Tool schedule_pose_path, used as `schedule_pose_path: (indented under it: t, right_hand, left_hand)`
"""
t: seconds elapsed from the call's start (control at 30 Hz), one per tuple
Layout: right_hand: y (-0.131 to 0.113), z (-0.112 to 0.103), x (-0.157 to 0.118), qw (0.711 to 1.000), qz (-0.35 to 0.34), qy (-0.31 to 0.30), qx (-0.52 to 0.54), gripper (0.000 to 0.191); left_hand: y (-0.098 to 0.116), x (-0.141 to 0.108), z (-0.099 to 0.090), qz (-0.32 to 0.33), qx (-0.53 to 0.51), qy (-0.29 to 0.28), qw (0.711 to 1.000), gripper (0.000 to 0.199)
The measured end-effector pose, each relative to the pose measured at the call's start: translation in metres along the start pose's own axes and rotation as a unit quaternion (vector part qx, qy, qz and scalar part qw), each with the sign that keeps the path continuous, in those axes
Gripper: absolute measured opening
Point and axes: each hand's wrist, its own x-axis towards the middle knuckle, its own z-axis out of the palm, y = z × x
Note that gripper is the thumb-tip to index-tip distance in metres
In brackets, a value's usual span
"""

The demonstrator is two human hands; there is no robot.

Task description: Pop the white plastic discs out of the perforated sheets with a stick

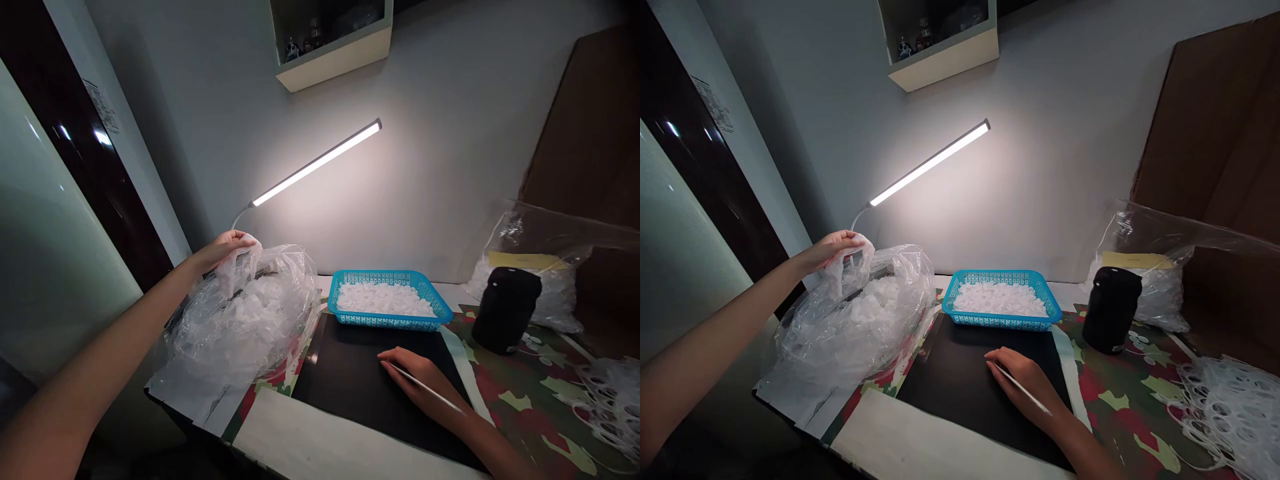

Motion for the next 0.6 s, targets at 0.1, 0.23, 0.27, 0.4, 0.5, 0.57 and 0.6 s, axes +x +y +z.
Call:
schedule_pose_path:
  t: [0.1, 0.23, 0.27, 0.4, 0.5, 0.57, 0.6]
  right_hand:
    - [-0.001, 0.0, 0.0, 1.0, 0.0, -0.002, -0.001, 0.024]
    - [0.001, 0.0, 0.0, 1.0, -0.001, -0.004, -0.003, 0.025]
    - [0.002, 0.001, 0.0, 1.0, 0.0, -0.003, -0.003, 0.025]
    - [0.004, 0.002, 0.001, 1.0, 0.001, -0.005, -0.002, 0.025]
    - [0.003, 0.001, 0.001, 1.0, 0.003, -0.009, -0.001, 0.025]
    - [0.001, 0.0, 0.0, 1.0, 0.004, -0.009, 0.003, 0.025]
    - [0.0, 0.0, 0.0, 1.0, 0.006, -0.008, 0.006, 0.025]
  left_hand:
    - [0.001, -0.004, -0.002, -0.024, 0.053, -0.078, 0.995, 0.032]
    - [0.0, -0.004, -0.004, -0.037, 0.097, -0.12, 0.987, 0.032]
    - [0.0, -0.004, -0.004, -0.04, 0.104, -0.129, 0.985, 0.031]
    - [0.002, -0.004, -0.006, -0.052, 0.122, -0.169, 0.977, 0.029]
    - [0.005, -0.007, -0.008, -0.065, 0.128, -0.212, 0.967, 0.029]
    - [0.008, -0.01, -0.007, -0.07, 0.135, -0.245, 0.958, 0.029]
    - [0.01, -0.012, -0.006, -0.068, 0.14, -0.262, 0.952, 0.03]
